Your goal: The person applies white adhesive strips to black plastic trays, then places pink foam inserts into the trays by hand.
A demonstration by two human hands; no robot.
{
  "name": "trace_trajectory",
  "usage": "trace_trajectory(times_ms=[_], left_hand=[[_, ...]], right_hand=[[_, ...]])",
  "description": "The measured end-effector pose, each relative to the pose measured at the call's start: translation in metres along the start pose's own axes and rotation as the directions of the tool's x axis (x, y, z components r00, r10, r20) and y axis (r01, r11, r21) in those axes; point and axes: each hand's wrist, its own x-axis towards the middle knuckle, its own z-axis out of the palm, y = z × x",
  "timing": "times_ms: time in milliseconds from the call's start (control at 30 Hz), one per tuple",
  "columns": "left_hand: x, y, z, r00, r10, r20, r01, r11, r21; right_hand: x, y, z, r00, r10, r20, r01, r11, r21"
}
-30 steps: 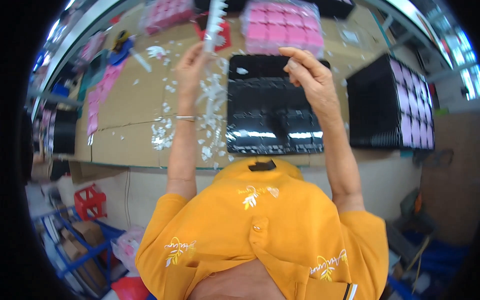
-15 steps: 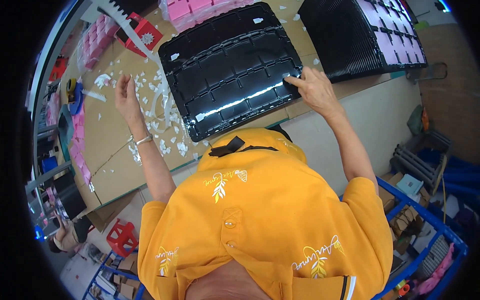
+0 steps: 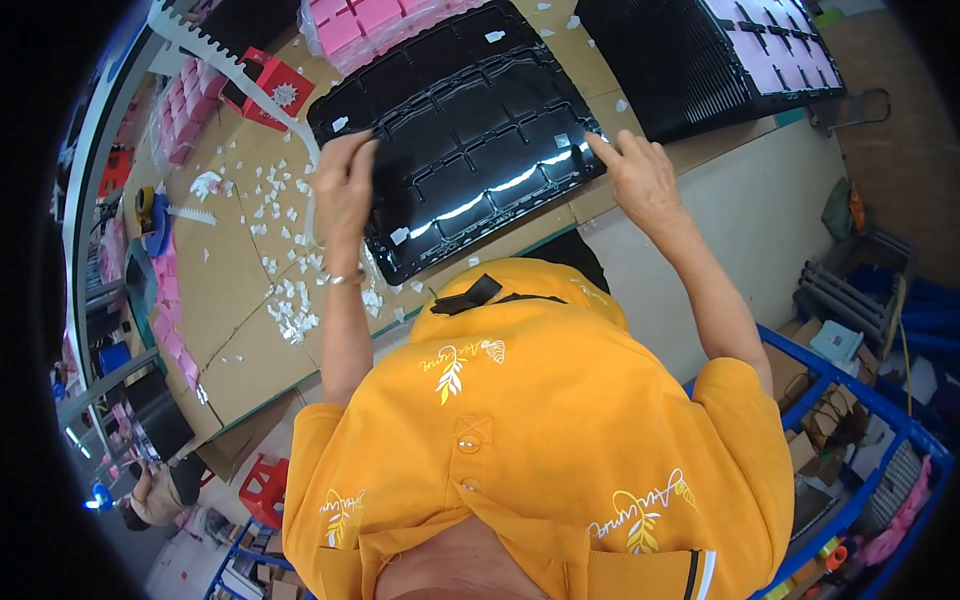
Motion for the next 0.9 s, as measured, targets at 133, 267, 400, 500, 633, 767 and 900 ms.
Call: trace_trajectory(times_ms=[133, 267, 400, 500, 633, 767, 900], left_hand=[[0.018, 0.030, 0.052, 0.988, 0.122, 0.092, -0.117, 0.991, -0.063], [0.036, 0.043, 0.093, 0.984, 0.109, 0.143, -0.110, 0.994, 0.000], [0.067, 0.030, 0.135, 0.986, 0.024, 0.167, -0.047, 0.990, 0.134], [0.094, 0.026, 0.172, 0.975, -0.011, 0.221, -0.050, 0.962, 0.269], [0.114, 0.013, 0.211, 0.956, -0.025, 0.291, -0.094, 0.918, 0.386], [0.124, 0.018, 0.229, 0.937, -0.059, 0.345, -0.117, 0.877, 0.466], [0.128, 0.025, 0.234, 0.915, -0.123, 0.385, -0.105, 0.847, 0.520]], right_hand=[[0.010, 0.002, 0.008, 0.997, -0.011, -0.082, 0.014, 0.999, 0.039], [0.020, 0.018, 0.011, 0.994, -0.060, -0.090, 0.066, 0.996, 0.062], [0.033, 0.035, -0.002, 0.971, 0.096, -0.219, -0.024, 0.950, 0.311], [0.036, 0.056, 0.026, 0.970, 0.117, -0.213, -0.040, 0.941, 0.337], [0.036, 0.075, 0.064, 0.966, 0.217, -0.140, -0.132, 0.881, 0.454], [0.025, 0.094, 0.116, 0.928, 0.352, -0.126, -0.235, 0.811, 0.537], [0.010, 0.098, 0.151, 0.915, 0.391, -0.099, -0.262, 0.763, 0.591]])
